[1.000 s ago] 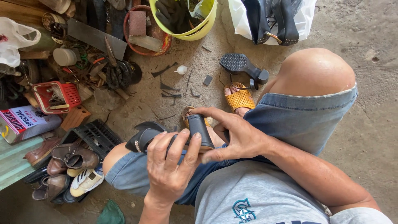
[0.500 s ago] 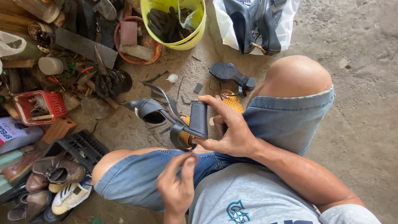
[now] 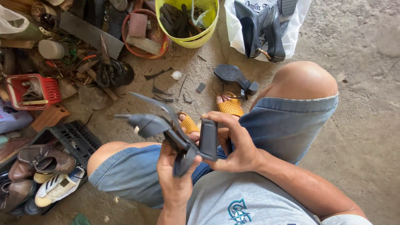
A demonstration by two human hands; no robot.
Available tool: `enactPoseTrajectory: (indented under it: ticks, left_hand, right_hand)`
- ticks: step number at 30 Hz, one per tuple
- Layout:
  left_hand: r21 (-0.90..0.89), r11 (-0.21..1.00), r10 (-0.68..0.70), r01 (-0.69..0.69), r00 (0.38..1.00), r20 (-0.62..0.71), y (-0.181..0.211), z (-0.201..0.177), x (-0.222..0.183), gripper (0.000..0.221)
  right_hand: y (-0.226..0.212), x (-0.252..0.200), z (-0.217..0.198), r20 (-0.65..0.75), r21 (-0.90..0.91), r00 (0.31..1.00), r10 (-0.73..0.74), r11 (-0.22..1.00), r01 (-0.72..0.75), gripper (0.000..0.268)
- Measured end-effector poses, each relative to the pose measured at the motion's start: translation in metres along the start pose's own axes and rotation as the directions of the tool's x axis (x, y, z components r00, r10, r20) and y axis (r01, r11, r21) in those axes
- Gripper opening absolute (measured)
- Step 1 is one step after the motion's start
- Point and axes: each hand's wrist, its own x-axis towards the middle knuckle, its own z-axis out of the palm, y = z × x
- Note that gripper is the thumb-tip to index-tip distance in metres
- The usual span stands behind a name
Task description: Repairing a shoe by gluing the heel back on
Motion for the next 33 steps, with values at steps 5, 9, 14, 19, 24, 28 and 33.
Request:
enactPoseTrajectory:
  ticks: [5, 9, 14, 19, 24, 28, 33]
  left_hand:
    - [0.193, 0.98, 0.054, -0.045, 0.998, -0.043, 0.009, 0.01, -0.014, 0.055]
    - [0.37, 0.906, 0.22, -0.205, 0.975, 0.001, 0.013, 0.013, -0.021, 0.071]
    - [0.526, 0.809, 0.281, -0.262, 0.959, 0.045, 0.006, 0.007, -0.02, 0.067]
    - [0.349, 0.903, 0.223, -0.251, 0.967, 0.12, -0.005, 0.005, -0.012, 0.061]
    - [0.183, 0.974, 0.11, -0.134, 0.984, 0.138, -0.014, -0.006, -0.008, 0.069]
    - [0.253, 0.954, 0.128, -0.163, 0.98, 0.149, -0.007, -0.002, -0.006, 0.057]
    - [0.47, 0.814, 0.283, -0.343, 0.939, 0.194, -0.007, -0.002, -0.011, 0.055]
  right_hand:
    - [-0.007, 0.003, -0.012, 0.083, -0.108, 0.983, -0.162, 0.979, 0.17, 0.092]
    - [-0.013, 0.002, -0.014, 0.173, -0.241, 0.982, -0.071, 0.964, 0.112, 0.083]
    - [-0.01, -0.003, -0.014, 0.115, -0.224, 0.993, -0.009, 0.974, 0.035, 0.081]
    - [-0.009, -0.002, -0.017, 0.108, -0.39, 0.977, -0.186, 0.896, 0.214, 0.069]
    - [-0.002, -0.007, -0.013, 0.109, -0.553, 0.979, -0.171, 0.808, 0.202, 0.071]
    - [-0.007, -0.003, -0.013, 0.146, -0.587, 0.976, -0.162, 0.78, 0.217, 0.077]
    - [-0.013, 0.006, -0.016, 0.143, -0.588, 0.962, -0.234, 0.761, 0.272, 0.066]
